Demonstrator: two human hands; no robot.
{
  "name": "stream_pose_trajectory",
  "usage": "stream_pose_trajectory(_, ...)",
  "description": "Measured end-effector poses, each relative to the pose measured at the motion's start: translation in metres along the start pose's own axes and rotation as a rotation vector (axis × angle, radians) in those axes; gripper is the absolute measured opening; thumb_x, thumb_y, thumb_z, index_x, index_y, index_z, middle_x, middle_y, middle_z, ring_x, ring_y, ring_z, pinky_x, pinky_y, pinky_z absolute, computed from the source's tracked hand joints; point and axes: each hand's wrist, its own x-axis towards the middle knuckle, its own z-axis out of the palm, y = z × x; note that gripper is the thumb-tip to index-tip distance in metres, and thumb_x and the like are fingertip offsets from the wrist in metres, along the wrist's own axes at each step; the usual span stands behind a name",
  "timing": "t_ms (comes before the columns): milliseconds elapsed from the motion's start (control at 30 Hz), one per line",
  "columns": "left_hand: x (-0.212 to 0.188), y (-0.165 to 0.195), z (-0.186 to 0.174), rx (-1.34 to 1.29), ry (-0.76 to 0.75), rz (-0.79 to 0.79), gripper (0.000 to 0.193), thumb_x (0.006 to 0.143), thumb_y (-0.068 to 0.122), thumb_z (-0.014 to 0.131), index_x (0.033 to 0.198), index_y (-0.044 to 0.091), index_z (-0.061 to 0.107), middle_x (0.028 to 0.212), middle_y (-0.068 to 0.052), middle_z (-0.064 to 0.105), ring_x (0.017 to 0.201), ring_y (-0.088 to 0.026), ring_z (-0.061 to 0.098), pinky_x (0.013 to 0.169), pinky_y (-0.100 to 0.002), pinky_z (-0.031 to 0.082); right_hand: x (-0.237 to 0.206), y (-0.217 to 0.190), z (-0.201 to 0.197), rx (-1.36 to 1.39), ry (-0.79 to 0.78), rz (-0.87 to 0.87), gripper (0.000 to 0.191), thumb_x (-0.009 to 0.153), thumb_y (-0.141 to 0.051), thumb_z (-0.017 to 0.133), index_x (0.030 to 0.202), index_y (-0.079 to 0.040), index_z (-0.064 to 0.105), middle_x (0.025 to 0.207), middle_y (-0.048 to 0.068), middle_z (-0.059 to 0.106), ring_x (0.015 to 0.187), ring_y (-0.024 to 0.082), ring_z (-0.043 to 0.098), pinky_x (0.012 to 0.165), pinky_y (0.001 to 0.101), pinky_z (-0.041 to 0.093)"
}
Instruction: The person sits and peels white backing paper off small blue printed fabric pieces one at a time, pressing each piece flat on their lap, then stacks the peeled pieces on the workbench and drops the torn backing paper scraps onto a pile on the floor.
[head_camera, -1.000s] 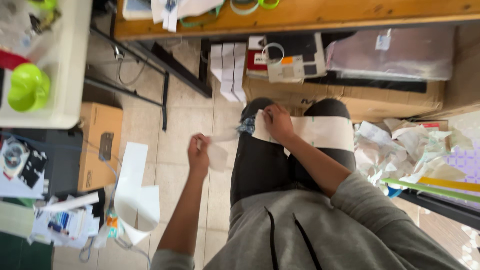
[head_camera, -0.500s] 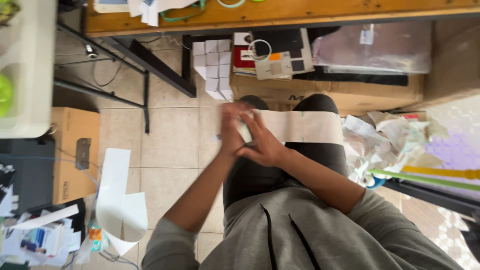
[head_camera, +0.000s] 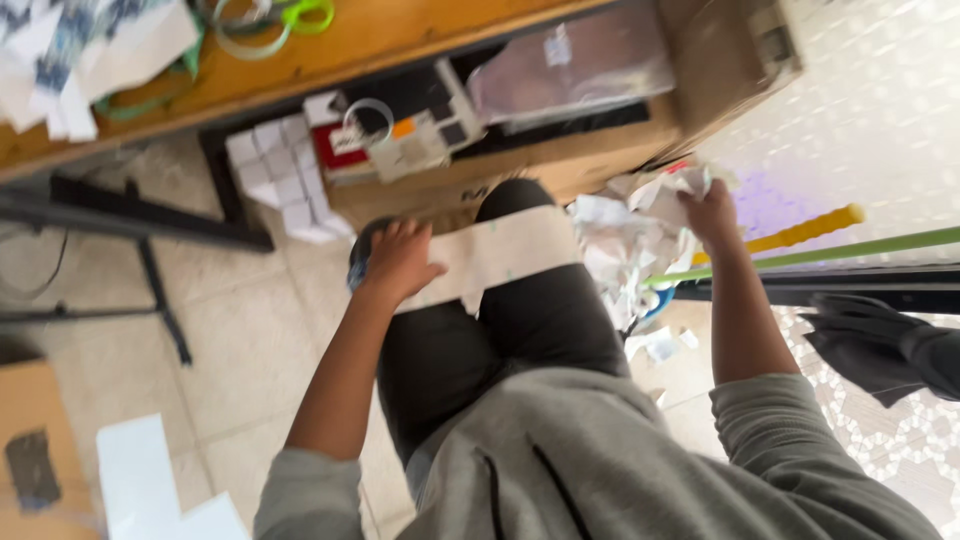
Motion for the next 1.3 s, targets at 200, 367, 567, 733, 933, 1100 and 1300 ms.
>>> stream_pose_trajectory(200, 0.010, -0.012, 0.008, -0.151, 0.088, 0.043, 0.027, 0.082, 0.021, 0.077, 0.106, 0.012, 0.072, 0.114, -0.011, 0.069, 0.115, -0.033, 0.060, 0.095, -0.049, 0.045, 0.007, 0.005, -0.015, -0.410, -0.110, 0.062, 0.100, 0.087, -0.037, 0.082, 0.157, -0.001, 0.021, 0.145, 0.034, 0.045, 0.133, 0.046, 0.048, 0.107, 0.0461, 0.042)
stream_pose_trajectory(367, 0.002, -0.030, 0.005, -0.323, 0.237, 0.065, 0.013, 0.079, 0.016, 0.077, 0.090, 0.011, 0.075, 0.090, -0.013, 0.072, 0.089, -0.034, 0.068, 0.078, -0.046, 0.053, 0.010, -0.038, 0.032, -0.574, 0.035, 0.093, 0.082, 0.091, -0.018, 0.069, 0.163, -0.011, 0.031, 0.140, 0.030, 0.055, 0.132, 0.047, 0.053, 0.108, 0.0516, 0.044)
stream_pose_trajectory(567, -0.027, -0.039, -0.013, -0.139, 0.346, 0.053, 0.008, 0.082, 0.021, 0.075, 0.083, 0.013, 0.077, 0.086, -0.006, 0.073, 0.091, -0.028, 0.067, 0.084, -0.048, 0.049, 0.014, -0.054, 0.040, -0.369, 0.167, 0.032, 0.086, 0.079, -0.012, 0.077, 0.155, -0.008, 0.037, 0.141, 0.029, 0.052, 0.131, 0.047, 0.049, 0.108, 0.0503, 0.040)
stream_pose_trajectory(733, -0.039, -0.047, 0.002, 0.010, 0.470, 0.133, 0.010, 0.087, 0.012, 0.066, 0.083, 0.012, 0.075, 0.090, -0.004, 0.068, 0.100, -0.028, 0.060, 0.090, -0.043, 0.048, 0.006, -0.029, 0.020, -0.435, 0.111, -0.102, 0.098, 0.075, 0.010, 0.062, 0.167, -0.002, 0.030, 0.169, 0.039, 0.012, 0.146, 0.054, 0.032, 0.115, 0.0471, 0.039)
stream_pose_trajectory(933, -0.026, -0.047, 0.029, 0.026, 0.531, 0.179, 0.018, 0.085, 0.006, 0.061, 0.092, 0.013, 0.076, 0.094, -0.002, 0.065, 0.100, -0.027, 0.059, 0.093, -0.041, 0.044, 0.001, -0.019, 0.035, -0.486, 0.283, -0.408, 0.086, 0.105, -0.023, 0.081, 0.161, 0.009, 0.025, 0.163, 0.036, 0.027, 0.149, 0.054, 0.030, 0.121, 0.0551, 0.027)
stream_pose_trajectory(1100, -0.022, -0.039, 0.024, 0.049, 0.574, 0.154, 0.014, 0.088, 0.010, 0.062, 0.087, 0.014, 0.076, 0.089, 0.000, 0.065, 0.097, -0.024, 0.059, 0.088, -0.043, 0.042, -0.091, -0.100, 0.177, -0.265, -0.481, -0.155, 0.028, 0.098, -0.012, 0.061, 0.122, 0.001, 0.067, 0.120, 0.029, 0.071, 0.110, 0.039, 0.068, 0.098, 0.0514, 0.054)
stream_pose_trajectory(1300, -0.048, -0.055, 0.006, 0.092, 0.592, 0.046, 0.010, 0.087, 0.017, 0.066, 0.086, 0.014, 0.075, 0.094, 0.001, 0.069, 0.100, -0.025, 0.058, 0.088, -0.045, 0.041, -0.197, -0.182, 0.260, -0.169, -0.720, -1.131, 0.074, 0.101, -0.030, 0.046, 0.159, 0.006, 0.017, 0.168, 0.027, 0.016, 0.157, 0.040, 0.014, 0.127, 0.0474, 0.010)
